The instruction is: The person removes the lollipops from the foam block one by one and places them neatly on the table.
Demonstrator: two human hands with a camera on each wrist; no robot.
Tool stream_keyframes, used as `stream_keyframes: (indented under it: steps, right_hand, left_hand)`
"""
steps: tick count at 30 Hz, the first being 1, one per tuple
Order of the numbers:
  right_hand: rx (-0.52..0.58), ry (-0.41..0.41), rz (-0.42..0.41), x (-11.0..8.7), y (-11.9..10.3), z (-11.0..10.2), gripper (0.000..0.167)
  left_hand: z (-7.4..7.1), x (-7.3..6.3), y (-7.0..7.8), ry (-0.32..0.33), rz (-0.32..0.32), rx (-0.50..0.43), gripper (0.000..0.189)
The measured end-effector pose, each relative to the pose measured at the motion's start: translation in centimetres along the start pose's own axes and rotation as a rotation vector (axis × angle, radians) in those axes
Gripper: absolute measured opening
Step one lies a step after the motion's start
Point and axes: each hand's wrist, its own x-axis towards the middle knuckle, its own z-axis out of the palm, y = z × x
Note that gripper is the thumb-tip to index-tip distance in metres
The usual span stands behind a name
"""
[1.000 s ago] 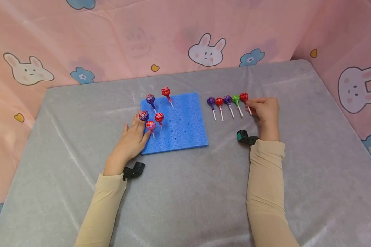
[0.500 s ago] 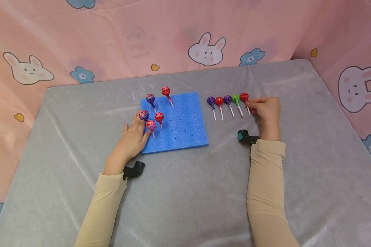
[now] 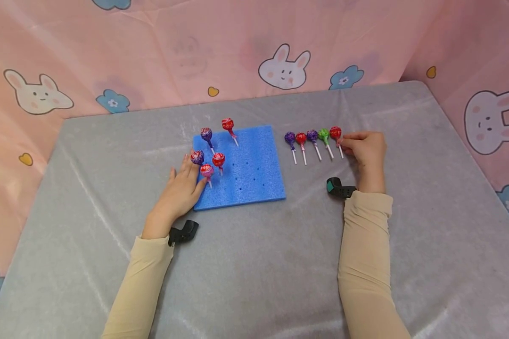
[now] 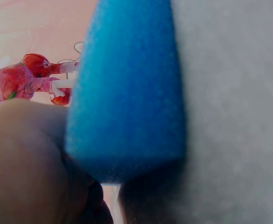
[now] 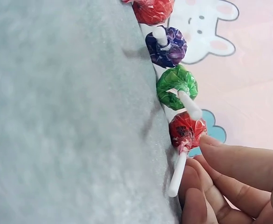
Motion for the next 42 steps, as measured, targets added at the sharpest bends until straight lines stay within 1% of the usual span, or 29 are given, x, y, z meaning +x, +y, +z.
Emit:
stream_keyframes:
  steps: [4, 8, 12, 13, 17, 18, 20, 23, 24, 25, 26, 27, 29, 31, 34, 36, 38, 41, 42]
  right_hand:
    - [0.032, 0.010, -0.012, 0.1, 0.0, -0.1, 0.032]
    - [0.073, 0.006, -0.029, 0.1, 0.0, 0.0, 0.037]
    - [0.093, 0.004, -0.039, 0.2, 0.1, 0.0, 0.036]
    - [0.096, 0.002, -0.043, 0.2, 0.1, 0.0, 0.034]
    - [0.105, 0.005, -0.055, 0.1, -0.1, 0.0, 0.016]
    - [0.098, 0.008, -0.058, 0.1, -0.2, 0.0, 0.010]
    - [0.082, 0.018, -0.059, -0.1, -0.4, 0.0, 0.003]
    - [0.052, 0.021, -0.046, -0.3, -0.8, 0.1, 0.010]
    - [0.046, 0.013, -0.041, -0.5, -1.0, 0.2, 0.012]
    - [0.064, -0.001, -0.039, -0.6, -1.2, 0.2, 0.010]
    - [0.076, -0.015, -0.041, -0.7, -1.3, 0.3, 0.013]
    - [0.099, -0.032, -0.042, -0.9, -1.5, 0.3, 0.010]
    - [0.148, -0.070, -0.063, -1.1, -1.8, 0.5, 0.004]
    - [0.215, -0.100, -0.088, -1.3, -2.1, 0.8, 0.006]
    - [0.246, -0.130, -0.120, -1.6, -2.5, 1.4, 0.009]
    - [0.246, -0.151, -0.123, -1.8, -2.9, 1.8, 0.006]
    - [0.202, -0.172, -0.139, -2.2, -3.2, 2.2, 0.007]
    - [0.215, -0.230, -0.171, -2.6, -3.7, 3.1, 0.012]
    - [0.225, -0.247, -0.194, -2.8, -3.9, 3.5, 0.011]
  left_hand:
    - [-0.1, 0.0, 0.0, 0.002, 0.005, -0.001, 0.060]
    - [-0.1, 0.0, 0.0, 0.002, 0.006, -0.001, 0.061]
    - [-0.1, 0.0, 0.1, 0.001, 0.004, -0.003, 0.061]
    - [-0.1, 0.0, 0.0, 0.000, 0.004, -0.002, 0.061]
    - [-0.1, 0.1, 0.0, -0.002, 0.004, -0.005, 0.061]
    - [-0.1, 0.1, 0.0, -0.002, 0.004, -0.004, 0.061]
    - [-0.1, 0.1, 0.1, -0.004, 0.003, -0.004, 0.061]
    - [-0.2, 0.1, 0.1, -0.005, 0.003, -0.003, 0.061]
    - [-0.2, 0.1, 0.1, -0.005, 0.002, -0.003, 0.060]
    - [-0.2, 0.1, 0.1, -0.004, 0.001, -0.003, 0.060]
    - [-0.2, 0.1, 0.1, -0.004, 0.001, -0.002, 0.060]
    - [-0.1, 0.1, 0.1, -0.003, 0.001, -0.003, 0.060]
    - [-0.1, 0.1, 0.1, -0.003, 0.000, -0.002, 0.060]
    - [-0.1, 0.1, 0.1, -0.002, 0.000, 0.001, 0.061]
    - [-0.1, 0.1, 0.1, -0.002, 0.002, 0.002, 0.061]
    - [-0.1, 0.0, 0.1, -0.001, 0.003, 0.000, 0.061]
    - [-0.1, 0.0, 0.1, 0.000, 0.003, -0.001, 0.061]
    - [0.0, 0.0, 0.1, -0.004, -0.001, 0.000, 0.060]
    - [0.0, 0.0, 0.0, -0.003, 0.000, 0.001, 0.060]
